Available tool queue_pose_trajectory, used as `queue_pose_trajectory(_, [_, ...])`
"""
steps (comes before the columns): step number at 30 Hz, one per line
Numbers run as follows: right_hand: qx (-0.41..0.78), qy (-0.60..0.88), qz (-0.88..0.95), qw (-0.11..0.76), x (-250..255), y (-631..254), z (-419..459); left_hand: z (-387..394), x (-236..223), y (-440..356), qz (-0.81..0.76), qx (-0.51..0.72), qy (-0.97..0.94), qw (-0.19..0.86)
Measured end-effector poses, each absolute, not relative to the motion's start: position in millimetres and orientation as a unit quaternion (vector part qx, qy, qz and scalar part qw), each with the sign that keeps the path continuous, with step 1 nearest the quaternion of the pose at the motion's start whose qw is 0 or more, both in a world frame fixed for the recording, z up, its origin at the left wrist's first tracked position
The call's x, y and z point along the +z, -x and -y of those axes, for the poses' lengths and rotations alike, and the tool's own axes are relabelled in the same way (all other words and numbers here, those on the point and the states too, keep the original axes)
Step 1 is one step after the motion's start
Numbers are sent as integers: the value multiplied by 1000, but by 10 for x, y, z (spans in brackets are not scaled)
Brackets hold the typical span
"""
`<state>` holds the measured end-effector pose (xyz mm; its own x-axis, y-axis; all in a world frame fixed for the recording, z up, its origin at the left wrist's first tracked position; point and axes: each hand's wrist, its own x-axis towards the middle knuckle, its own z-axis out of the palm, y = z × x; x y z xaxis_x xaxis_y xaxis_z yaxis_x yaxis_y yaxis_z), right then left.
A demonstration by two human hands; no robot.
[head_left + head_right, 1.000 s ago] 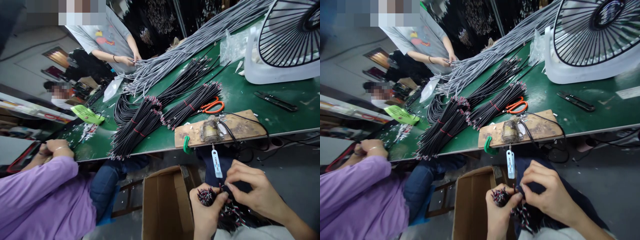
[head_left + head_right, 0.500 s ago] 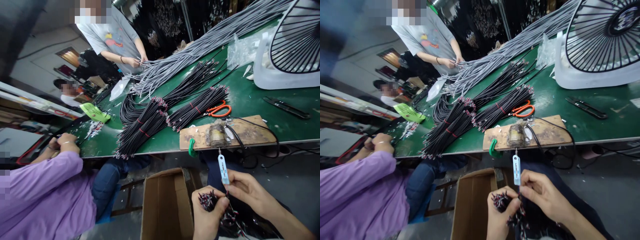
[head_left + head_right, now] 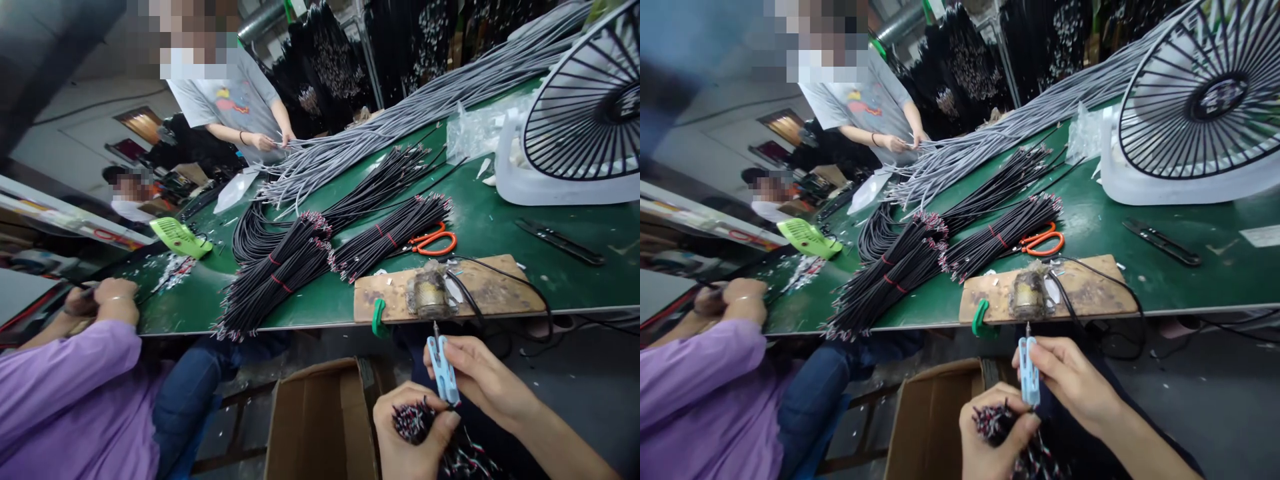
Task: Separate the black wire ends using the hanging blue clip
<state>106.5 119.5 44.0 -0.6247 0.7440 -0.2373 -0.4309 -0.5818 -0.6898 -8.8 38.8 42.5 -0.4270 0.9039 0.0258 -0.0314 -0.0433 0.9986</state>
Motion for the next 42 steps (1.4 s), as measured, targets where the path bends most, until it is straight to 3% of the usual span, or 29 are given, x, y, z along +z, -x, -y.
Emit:
queue_pose_trajectory(7, [851,282,279,345,168,-1170,-1175,-315,341,129,-593,606,-390,359])
queue_pose_trajectory(14, [666,401,526,344,76,-1492,-1103,-166,231,67,-572,614,-359,409])
queue_pose_trajectory(18, [541,322,680,374,293,-1464,-968,-70,100,0,-679,552,-281,393])
queue_pose_trajectory(22, [480,283,741,375,458,-1376,-907,-88,122,-24,-703,507,-337,369])
queue_pose_trajectory(30, [509,357,710,331,316,-1427,-914,-31,139,20,-710,529,-277,373])
queue_pose_trajectory(37, [506,299,727,355,383,-1395,-886,-69,181,-23,-723,513,-296,355])
queue_pose_trajectory(42, [506,350,700,364,391,-1357,-898,-102,213,-1,-695,511,-320,392])
